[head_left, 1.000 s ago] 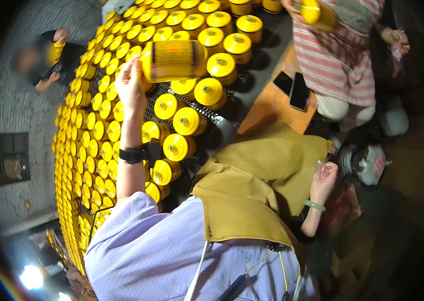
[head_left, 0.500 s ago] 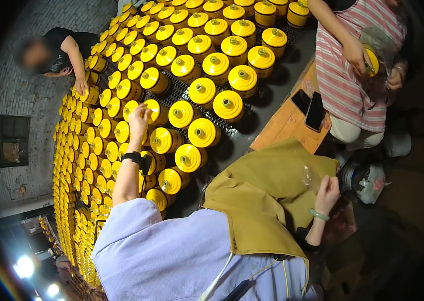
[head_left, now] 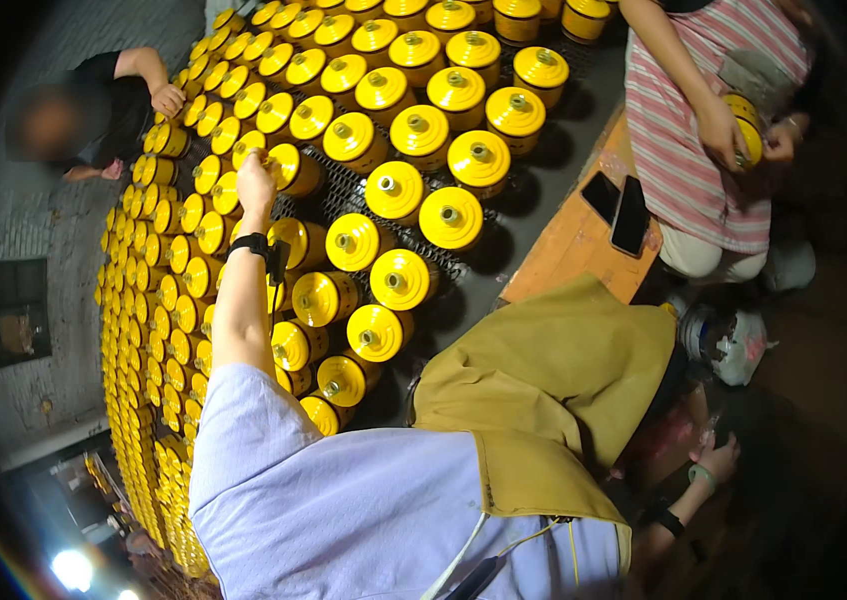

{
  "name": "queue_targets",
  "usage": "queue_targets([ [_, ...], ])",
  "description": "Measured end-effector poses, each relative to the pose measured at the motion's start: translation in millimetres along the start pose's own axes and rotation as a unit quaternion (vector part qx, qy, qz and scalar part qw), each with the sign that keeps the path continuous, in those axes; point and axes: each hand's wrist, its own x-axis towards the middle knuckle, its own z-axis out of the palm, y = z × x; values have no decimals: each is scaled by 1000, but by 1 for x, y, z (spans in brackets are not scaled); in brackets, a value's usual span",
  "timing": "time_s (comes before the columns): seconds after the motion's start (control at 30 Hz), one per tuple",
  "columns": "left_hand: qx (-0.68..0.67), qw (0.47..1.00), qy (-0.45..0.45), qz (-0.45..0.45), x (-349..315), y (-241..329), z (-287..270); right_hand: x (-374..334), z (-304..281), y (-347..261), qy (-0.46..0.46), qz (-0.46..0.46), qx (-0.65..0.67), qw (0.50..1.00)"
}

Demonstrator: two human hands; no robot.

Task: The recorder is applying labels or protective wrapping to yellow cylindrical plastic containers in a workshop environment.

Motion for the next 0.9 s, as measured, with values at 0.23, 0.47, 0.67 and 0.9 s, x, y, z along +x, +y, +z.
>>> queue_targets([
  [0.23,43,997,-48,-37,1,-18,25,-29,47,-66,-30,-215,347,912],
  [0.47,-70,996,49,-16,3,3,-50,-72,3,-138,2,-288,454,843],
  [0.67,-427,900,-61,61,-37,116,-151,-88,-34,-186,-35,-355,471,807],
  [0.9,-469,781,-369,183,-143,313,-78,-133,-79,-251,-37,-507,603,615],
])
